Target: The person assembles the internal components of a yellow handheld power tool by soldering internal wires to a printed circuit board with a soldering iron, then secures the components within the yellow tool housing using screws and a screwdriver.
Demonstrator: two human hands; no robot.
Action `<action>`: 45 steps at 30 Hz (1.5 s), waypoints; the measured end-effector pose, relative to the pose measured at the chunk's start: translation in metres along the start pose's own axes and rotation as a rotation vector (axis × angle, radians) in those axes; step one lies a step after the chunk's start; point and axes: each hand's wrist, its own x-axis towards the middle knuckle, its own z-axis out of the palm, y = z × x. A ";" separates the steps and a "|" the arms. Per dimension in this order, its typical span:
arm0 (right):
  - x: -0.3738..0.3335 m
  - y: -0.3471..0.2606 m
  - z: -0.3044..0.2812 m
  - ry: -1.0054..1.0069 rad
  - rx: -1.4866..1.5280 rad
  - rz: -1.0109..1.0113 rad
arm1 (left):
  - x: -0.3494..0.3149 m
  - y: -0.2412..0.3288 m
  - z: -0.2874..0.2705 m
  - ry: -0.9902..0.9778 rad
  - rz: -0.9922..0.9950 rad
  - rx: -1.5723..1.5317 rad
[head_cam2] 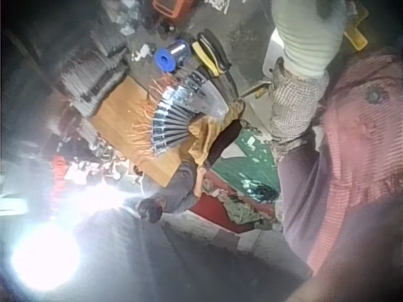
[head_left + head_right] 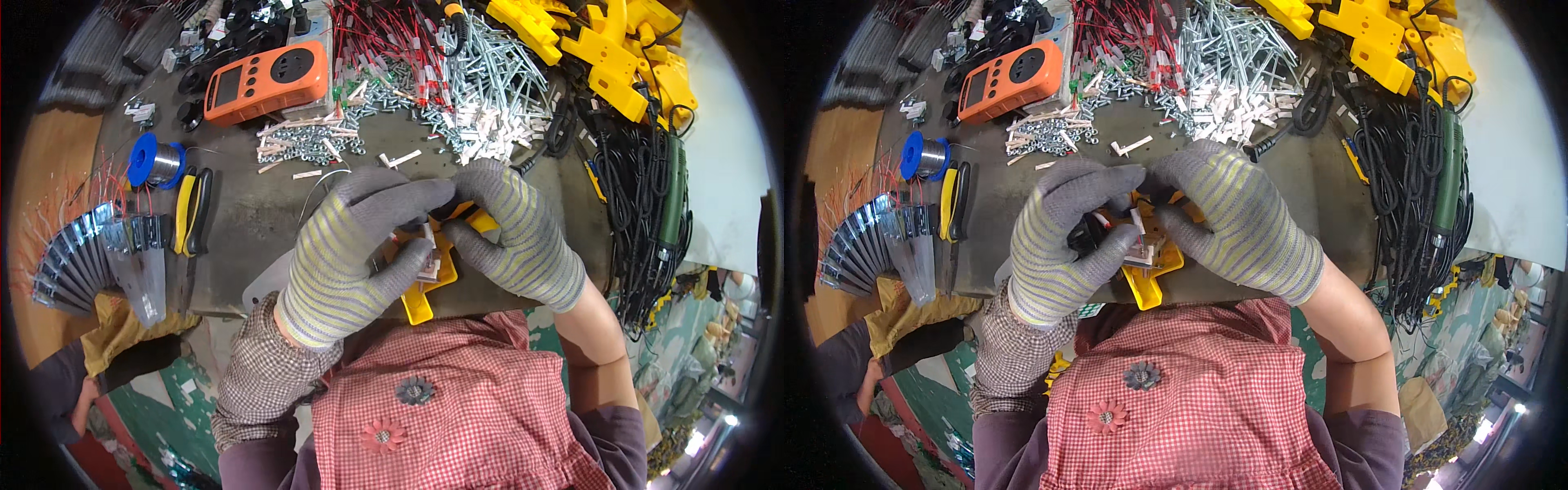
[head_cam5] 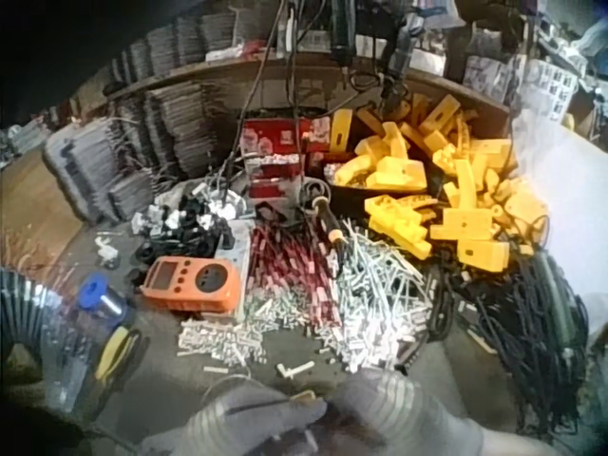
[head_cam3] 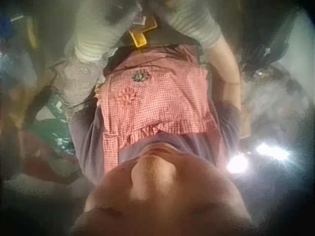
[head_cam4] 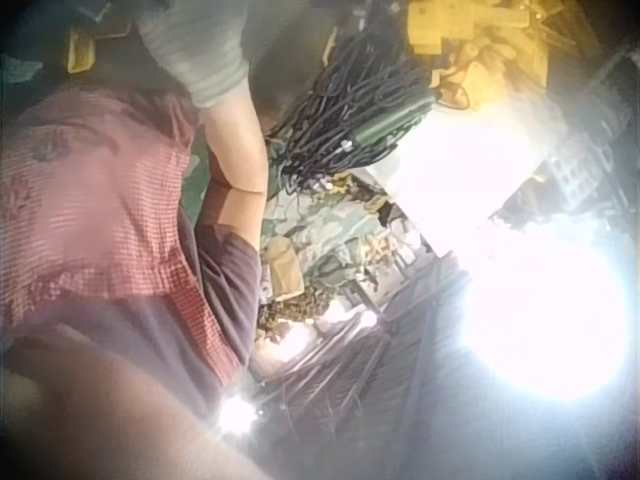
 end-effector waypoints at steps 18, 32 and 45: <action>0.096 -0.004 -0.034 -0.738 0.195 -0.243 | -0.057 0.016 0.037 0.342 -0.166 0.566; 0.110 -0.013 -0.031 -0.891 0.062 0.163 | -0.053 0.003 0.042 0.333 -0.122 0.547; 0.098 -0.015 -0.026 -0.876 0.078 0.111 | -0.052 0.005 0.039 0.294 -0.122 0.559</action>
